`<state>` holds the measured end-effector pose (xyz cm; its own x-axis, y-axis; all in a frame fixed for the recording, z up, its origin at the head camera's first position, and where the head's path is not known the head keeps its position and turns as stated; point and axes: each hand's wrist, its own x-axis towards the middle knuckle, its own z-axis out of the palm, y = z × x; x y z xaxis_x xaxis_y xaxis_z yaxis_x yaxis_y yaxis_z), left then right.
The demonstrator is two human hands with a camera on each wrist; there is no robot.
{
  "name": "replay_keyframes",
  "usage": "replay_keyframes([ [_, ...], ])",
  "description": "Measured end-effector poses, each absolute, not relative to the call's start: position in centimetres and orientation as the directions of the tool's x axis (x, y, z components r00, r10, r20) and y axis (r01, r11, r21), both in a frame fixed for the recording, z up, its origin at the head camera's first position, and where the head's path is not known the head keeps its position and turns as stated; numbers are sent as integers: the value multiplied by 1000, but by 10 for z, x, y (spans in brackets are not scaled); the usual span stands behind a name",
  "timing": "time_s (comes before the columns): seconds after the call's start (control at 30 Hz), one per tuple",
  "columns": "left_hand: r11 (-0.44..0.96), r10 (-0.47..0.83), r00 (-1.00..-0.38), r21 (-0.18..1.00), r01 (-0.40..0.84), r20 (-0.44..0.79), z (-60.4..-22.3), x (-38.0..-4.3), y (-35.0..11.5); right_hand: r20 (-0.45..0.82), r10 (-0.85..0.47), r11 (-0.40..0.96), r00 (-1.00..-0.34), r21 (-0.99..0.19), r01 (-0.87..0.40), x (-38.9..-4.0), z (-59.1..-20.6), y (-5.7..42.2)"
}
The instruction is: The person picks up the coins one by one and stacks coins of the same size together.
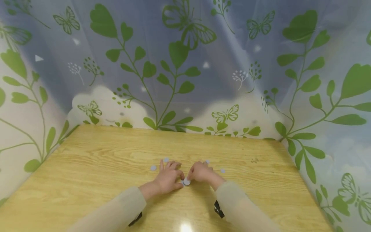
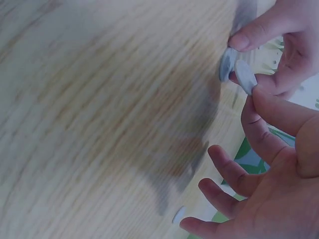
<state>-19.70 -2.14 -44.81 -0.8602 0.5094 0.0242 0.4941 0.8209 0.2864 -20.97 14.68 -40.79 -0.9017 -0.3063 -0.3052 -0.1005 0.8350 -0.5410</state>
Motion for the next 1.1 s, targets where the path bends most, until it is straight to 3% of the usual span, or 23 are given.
replay_keyframes([
  [1.1, 818, 492, -870, 333, 470, 19, -446, -198, -27, -274, -223, 884, -936, -461, -76, -206, -415, 128],
])
